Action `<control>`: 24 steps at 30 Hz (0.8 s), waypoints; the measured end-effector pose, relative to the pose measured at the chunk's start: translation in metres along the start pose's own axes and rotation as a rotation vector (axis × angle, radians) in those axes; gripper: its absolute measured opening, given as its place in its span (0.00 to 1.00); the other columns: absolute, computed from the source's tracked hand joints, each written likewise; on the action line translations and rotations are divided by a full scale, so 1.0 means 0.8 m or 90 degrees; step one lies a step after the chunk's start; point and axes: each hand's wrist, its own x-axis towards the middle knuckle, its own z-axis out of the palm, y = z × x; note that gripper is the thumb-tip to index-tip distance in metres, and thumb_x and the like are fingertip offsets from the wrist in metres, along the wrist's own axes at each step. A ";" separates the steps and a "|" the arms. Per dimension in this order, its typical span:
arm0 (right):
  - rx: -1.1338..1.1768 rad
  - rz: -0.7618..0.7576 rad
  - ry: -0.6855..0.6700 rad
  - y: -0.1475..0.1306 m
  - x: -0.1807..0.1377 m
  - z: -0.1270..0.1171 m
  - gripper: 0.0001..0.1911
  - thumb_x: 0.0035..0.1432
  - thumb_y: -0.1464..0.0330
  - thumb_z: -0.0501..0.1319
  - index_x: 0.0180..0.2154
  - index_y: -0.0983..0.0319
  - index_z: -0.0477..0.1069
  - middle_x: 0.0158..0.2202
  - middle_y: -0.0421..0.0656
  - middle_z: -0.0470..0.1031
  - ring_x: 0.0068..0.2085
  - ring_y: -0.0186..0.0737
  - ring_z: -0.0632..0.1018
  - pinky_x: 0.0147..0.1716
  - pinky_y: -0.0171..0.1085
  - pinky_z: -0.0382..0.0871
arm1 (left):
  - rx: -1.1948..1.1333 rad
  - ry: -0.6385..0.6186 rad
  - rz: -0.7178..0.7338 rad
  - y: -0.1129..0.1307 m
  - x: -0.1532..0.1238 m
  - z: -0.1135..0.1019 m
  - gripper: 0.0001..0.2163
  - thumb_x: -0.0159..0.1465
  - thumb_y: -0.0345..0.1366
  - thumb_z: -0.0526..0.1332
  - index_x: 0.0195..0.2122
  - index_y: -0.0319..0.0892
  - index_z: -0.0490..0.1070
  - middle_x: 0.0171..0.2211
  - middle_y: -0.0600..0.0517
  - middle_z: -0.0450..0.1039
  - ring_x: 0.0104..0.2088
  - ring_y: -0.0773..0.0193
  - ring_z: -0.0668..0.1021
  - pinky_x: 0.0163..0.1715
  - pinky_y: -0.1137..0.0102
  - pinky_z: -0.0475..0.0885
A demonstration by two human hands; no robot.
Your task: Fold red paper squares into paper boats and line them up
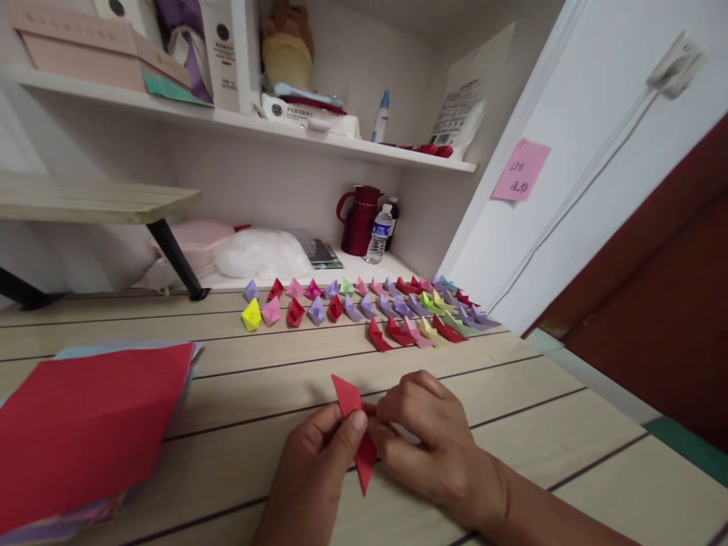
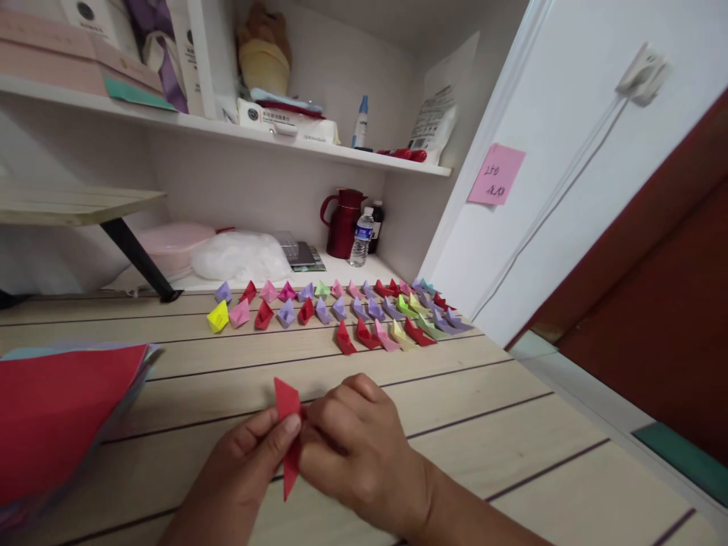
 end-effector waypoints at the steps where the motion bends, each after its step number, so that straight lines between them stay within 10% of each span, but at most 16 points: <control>1: 0.016 0.010 -0.011 0.000 -0.001 0.001 0.11 0.61 0.78 0.58 0.28 0.61 0.70 0.29 0.41 0.73 0.30 0.35 0.71 0.33 0.39 0.63 | -0.037 0.006 -0.008 -0.003 0.002 -0.001 0.13 0.57 0.45 0.67 0.36 0.41 0.79 0.30 0.51 0.78 0.36 0.61 0.76 0.40 0.69 0.68; 6: 0.276 0.325 0.016 0.011 -0.012 0.010 0.11 0.64 0.71 0.58 0.49 0.58 0.70 0.42 0.46 0.72 0.42 0.41 0.74 0.41 0.39 0.69 | -0.184 0.034 -0.051 -0.006 0.007 -0.007 0.13 0.54 0.46 0.70 0.33 0.40 0.80 0.30 0.51 0.77 0.34 0.63 0.76 0.43 0.68 0.69; 11: 0.590 0.634 -0.046 0.026 -0.019 0.015 0.13 0.68 0.60 0.56 0.43 0.61 0.72 0.31 0.41 0.73 0.33 0.37 0.75 0.35 0.36 0.68 | -0.130 0.003 -0.063 -0.010 0.010 -0.012 0.14 0.56 0.47 0.68 0.30 0.40 0.79 0.29 0.50 0.76 0.31 0.65 0.75 0.36 0.70 0.68; 20: 0.789 0.611 -0.127 0.018 -0.011 0.007 0.28 0.70 0.52 0.45 0.30 0.64 0.70 0.25 0.43 0.73 0.29 0.38 0.75 0.33 0.38 0.67 | 0.178 -0.099 0.000 0.000 0.005 -0.007 0.17 0.66 0.48 0.54 0.27 0.42 0.72 0.26 0.53 0.70 0.29 0.65 0.71 0.33 0.71 0.66; 24: 0.793 0.669 -0.210 0.016 -0.010 0.003 0.23 0.58 0.50 0.63 0.28 0.63 0.66 0.25 0.39 0.71 0.27 0.35 0.71 0.28 0.34 0.63 | 0.397 -0.030 0.034 0.000 -0.003 -0.002 0.16 0.67 0.47 0.52 0.26 0.45 0.67 0.22 0.56 0.65 0.27 0.65 0.69 0.29 0.72 0.62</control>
